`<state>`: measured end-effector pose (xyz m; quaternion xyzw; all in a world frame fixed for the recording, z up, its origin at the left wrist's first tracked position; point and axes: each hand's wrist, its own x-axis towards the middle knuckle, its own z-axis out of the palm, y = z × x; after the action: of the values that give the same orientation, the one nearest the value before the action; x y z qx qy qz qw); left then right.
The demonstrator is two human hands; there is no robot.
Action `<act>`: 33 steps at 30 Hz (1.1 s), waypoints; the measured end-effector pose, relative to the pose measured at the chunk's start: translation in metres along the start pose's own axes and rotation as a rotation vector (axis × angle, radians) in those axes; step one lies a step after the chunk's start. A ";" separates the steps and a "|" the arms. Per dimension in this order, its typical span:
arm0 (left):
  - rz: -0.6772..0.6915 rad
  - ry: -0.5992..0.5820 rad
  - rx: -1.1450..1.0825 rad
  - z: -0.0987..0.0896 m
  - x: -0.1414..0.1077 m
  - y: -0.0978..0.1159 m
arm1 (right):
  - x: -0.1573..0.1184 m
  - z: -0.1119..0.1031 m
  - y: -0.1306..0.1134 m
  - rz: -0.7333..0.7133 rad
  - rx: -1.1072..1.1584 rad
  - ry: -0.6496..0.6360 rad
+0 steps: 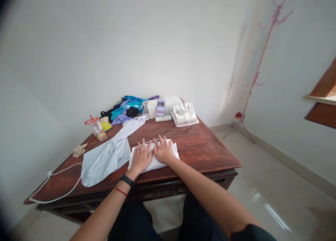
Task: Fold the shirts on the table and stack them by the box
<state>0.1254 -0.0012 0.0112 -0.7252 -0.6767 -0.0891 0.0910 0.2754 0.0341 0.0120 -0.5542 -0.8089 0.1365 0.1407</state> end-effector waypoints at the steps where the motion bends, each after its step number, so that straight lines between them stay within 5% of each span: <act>1: -0.003 0.008 -0.005 0.000 -0.001 -0.002 | -0.002 -0.001 0.000 0.003 -0.001 0.006; 9: -0.154 -0.064 -0.024 0.002 -0.006 -0.016 | -0.011 -0.009 0.012 0.093 0.027 -0.059; 22: -0.167 -0.133 -0.114 0.003 0.000 -0.018 | -0.004 -0.008 0.015 0.177 0.053 -0.035; 27: -0.143 -0.079 -0.096 0.002 -0.005 -0.017 | 0.005 -0.031 0.042 0.130 0.103 -0.024; 33: -0.141 -0.040 -0.080 0.000 -0.008 -0.014 | 0.033 -0.065 0.080 0.175 0.218 -0.263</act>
<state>0.1110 -0.0084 0.0096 -0.6806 -0.7235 -0.1077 0.0419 0.3568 0.0973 0.0441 -0.5815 -0.7494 0.3064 0.0805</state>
